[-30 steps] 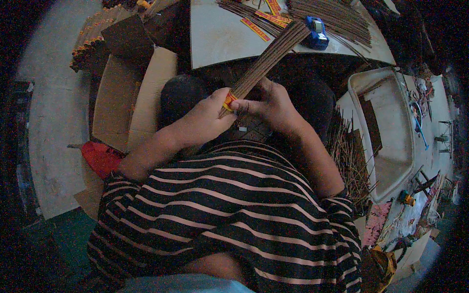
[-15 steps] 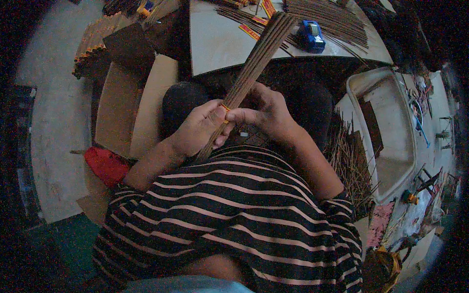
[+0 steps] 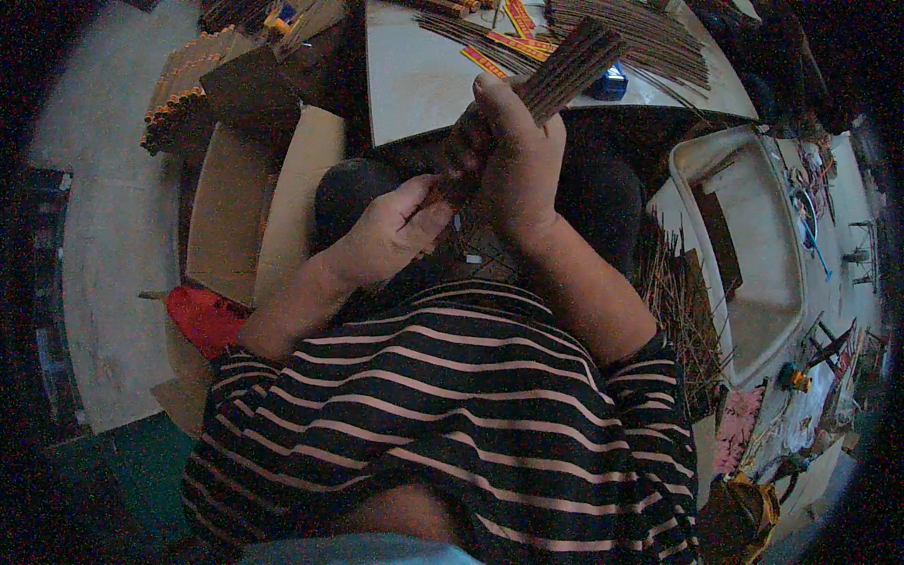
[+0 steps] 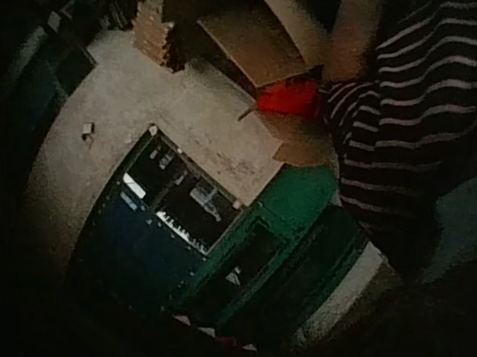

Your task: The person gathers thin sticks, aligns them into bundles, and secures each bundle with a small paper wrapper. The person repeats this process, placing completed bundles on the table.

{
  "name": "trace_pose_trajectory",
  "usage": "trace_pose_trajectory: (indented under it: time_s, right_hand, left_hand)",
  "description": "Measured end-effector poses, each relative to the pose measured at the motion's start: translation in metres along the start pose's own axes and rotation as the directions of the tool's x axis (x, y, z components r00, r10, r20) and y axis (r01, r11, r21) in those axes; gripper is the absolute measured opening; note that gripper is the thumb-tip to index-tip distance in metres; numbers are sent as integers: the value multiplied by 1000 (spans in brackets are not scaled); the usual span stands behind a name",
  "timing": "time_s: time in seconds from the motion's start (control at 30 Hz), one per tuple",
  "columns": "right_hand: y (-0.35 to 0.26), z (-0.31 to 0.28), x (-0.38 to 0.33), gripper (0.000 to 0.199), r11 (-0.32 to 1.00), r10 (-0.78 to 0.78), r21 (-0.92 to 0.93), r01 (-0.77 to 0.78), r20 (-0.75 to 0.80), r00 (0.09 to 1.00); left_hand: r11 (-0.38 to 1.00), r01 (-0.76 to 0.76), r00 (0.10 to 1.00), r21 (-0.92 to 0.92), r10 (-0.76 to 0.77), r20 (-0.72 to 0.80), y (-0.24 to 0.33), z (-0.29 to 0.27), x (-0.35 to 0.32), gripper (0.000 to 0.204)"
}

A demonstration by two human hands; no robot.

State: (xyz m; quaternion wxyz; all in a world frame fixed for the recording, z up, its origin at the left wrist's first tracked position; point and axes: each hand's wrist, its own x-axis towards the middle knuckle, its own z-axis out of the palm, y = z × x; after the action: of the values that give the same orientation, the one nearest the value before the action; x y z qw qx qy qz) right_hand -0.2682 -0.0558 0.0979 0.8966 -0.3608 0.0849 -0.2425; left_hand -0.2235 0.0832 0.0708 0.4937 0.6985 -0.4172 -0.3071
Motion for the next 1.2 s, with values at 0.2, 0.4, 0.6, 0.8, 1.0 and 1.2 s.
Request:
trace_pose_trajectory:
  time_s: [0.2, 0.4, 0.6, 0.8, 1.0, 1.2]
  right_hand:
    - [3, -2, 3, 26, 987, -98, -137, 87, -74, 992]
    - [2, -1, 12, 24, 987, 4, -160, -23, -114, 993]
    - [-5, -18, 17, 26, 946, 173, 196, -257, 367, 914]
    - [-3, -13, 10, 27, 995, 85, 39, -93, 168, 982]
    - [-5, -6, 11, 28, 994, 112, 15, -113, 58, 992]
    - [-3, -14, 14, 22, 993, 117, 0, -119, 154, 981]
  left_hand:
    - [985, -115, 989, 129, 125, -73, -11, 6, 5, 32]
    - [996, 37, 994, -82, -45, -101, -12, 19, 6, 32]
    - [734, 267, 958, -624, -133, 254, -1, 9, 2, 38]
    - [949, 124, 992, -289, -120, 31, -6, 12, 3, 39]
    - [931, 143, 990, -336, -129, 65, -6, 12, 3, 37]
    - [937, 139, 990, -321, -133, 41, -8, 13, 3, 34]
